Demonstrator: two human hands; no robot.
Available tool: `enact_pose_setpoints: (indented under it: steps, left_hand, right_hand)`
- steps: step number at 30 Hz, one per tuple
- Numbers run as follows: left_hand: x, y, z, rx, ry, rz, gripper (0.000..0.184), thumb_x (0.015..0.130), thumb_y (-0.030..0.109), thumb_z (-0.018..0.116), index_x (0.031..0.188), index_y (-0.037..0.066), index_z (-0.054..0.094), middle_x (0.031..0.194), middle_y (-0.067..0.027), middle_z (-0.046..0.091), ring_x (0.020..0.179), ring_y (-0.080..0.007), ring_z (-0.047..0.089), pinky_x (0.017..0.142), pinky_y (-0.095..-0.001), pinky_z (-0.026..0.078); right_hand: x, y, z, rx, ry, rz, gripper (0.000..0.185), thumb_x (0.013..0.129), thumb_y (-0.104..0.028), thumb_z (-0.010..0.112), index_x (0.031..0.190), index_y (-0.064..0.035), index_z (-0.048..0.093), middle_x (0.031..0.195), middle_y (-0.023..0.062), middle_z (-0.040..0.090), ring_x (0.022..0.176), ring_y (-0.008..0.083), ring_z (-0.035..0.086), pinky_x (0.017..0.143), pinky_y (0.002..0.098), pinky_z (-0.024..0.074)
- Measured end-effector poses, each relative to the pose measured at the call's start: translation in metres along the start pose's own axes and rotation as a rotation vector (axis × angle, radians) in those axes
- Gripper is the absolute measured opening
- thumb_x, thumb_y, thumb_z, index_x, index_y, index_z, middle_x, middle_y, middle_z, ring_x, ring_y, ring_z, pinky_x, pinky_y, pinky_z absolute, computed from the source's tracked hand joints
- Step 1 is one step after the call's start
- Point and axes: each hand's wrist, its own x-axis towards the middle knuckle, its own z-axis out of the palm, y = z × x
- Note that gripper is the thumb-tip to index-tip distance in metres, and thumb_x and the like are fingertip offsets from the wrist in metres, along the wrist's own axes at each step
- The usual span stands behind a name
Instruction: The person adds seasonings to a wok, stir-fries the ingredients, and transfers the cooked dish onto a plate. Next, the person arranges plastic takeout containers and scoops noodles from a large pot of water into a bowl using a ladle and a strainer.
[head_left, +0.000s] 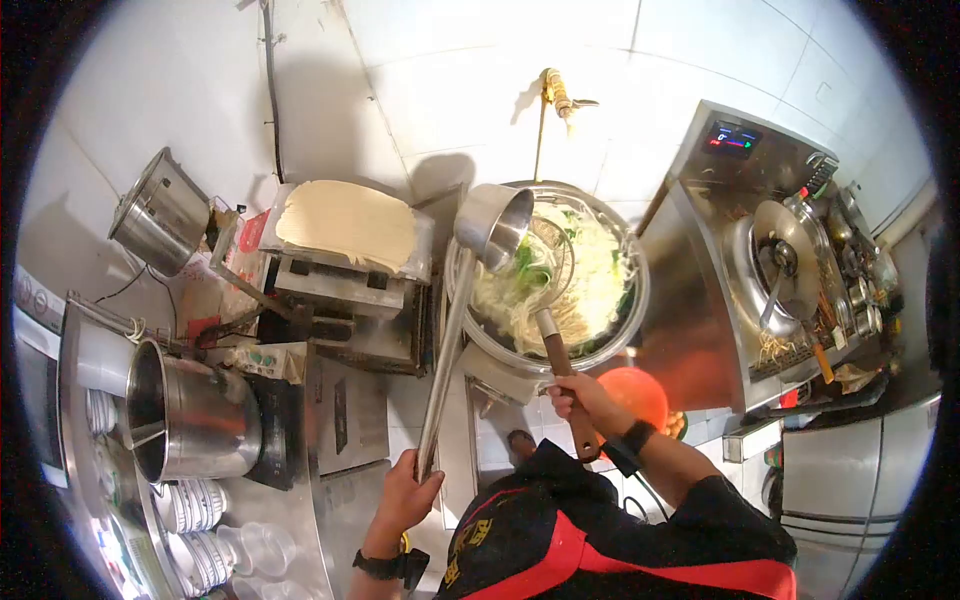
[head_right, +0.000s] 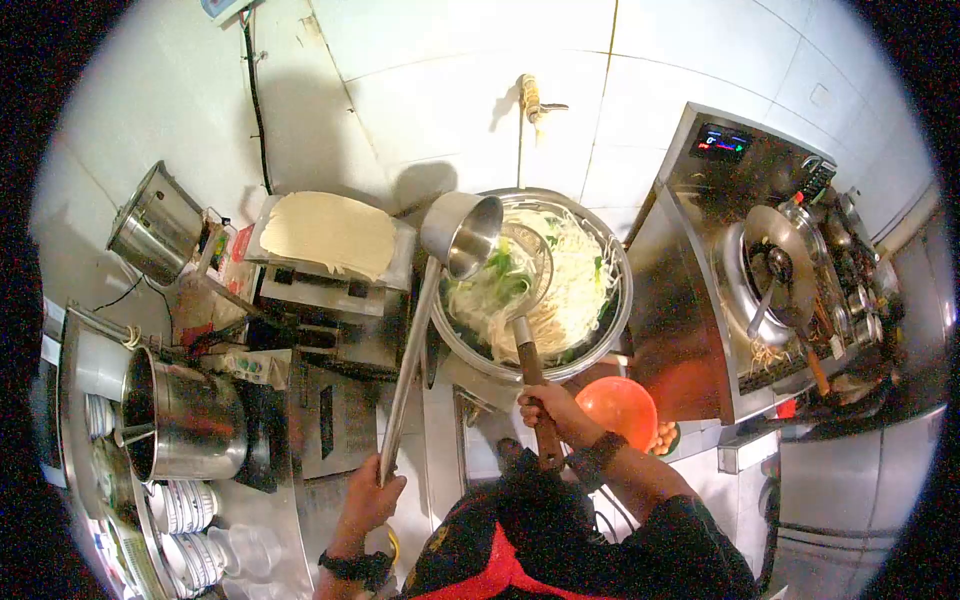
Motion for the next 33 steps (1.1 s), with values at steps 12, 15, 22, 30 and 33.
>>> enact_pose_setpoints:
  steps: [12, 15, 22, 30, 33]
  left_hand:
    - [0.015, -0.007, 0.012, -0.13, -0.018, -0.136, 0.028, 0.081, 0.019, 0.068, 0.097, -0.001, 0.056, 0.069, -0.0146, 0.062, 0.057, -0.0243, 0.062, 0.057, -0.0359, 0.049]
    - [0.012, -0.008, 0.015, -0.109, -0.029, -0.166, 0.028, 0.081, 0.018, 0.068, 0.097, -0.002, 0.056, 0.072, -0.0158, 0.063, 0.062, -0.0262, 0.063, 0.059, -0.0373, 0.049]
    - [0.001, 0.0, 0.012, -0.041, 0.028, -0.109, 0.028, 0.079, 0.017, 0.069, 0.095, -0.001, 0.056, 0.077, -0.0183, 0.062, 0.07, -0.0303, 0.062, 0.065, -0.0399, 0.049]
    - [0.007, -0.001, 0.009, -0.055, 0.053, -0.154, 0.028, 0.079, 0.016, 0.069, 0.095, -0.002, 0.055, 0.077, -0.0166, 0.062, 0.069, -0.0288, 0.062, 0.065, -0.0385, 0.049]
    - [0.008, -0.006, 0.009, -0.076, 0.057, -0.158, 0.028, 0.079, 0.016, 0.069, 0.095, -0.002, 0.055, 0.077, -0.0165, 0.062, 0.069, -0.0278, 0.062, 0.064, -0.0378, 0.049]
  right_hand:
    - [-0.036, -0.04, 0.031, -0.024, 0.237, 0.11, 0.02, 0.094, -0.014, 0.053, 0.102, 0.0038, 0.047, 0.075, 0.0082, 0.055, 0.058, 0.0177, 0.053, 0.053, 0.0304, 0.0489]
    - [0.012, -0.029, -0.013, 0.053, 0.19, 0.104, 0.017, 0.094, -0.013, 0.055, 0.096, 0.001, 0.046, 0.074, 0.0083, 0.055, 0.057, 0.017, 0.053, 0.049, 0.0299, 0.0471]
    - [-0.005, -0.032, -0.013, -0.274, 0.198, -0.053, 0.014, 0.091, -0.012, 0.056, 0.091, -0.0017, 0.047, 0.072, 0.009, 0.054, 0.05, 0.0149, 0.051, 0.044, 0.0294, 0.0437]
    - [0.0, -0.032, -0.055, -1.104, 0.734, -0.547, 0.031, 0.086, -0.012, 0.054, 0.112, -0.0002, 0.042, 0.087, 0.0198, 0.057, 0.07, 0.0313, 0.057, 0.06, 0.0411, 0.0468]
    - [-0.026, -0.033, -0.011, -1.127, 0.682, -0.654, 0.037, 0.085, -0.015, 0.056, 0.115, 0.0009, 0.041, 0.098, 0.0291, 0.061, 0.091, 0.0454, 0.061, 0.079, 0.0517, 0.0478]
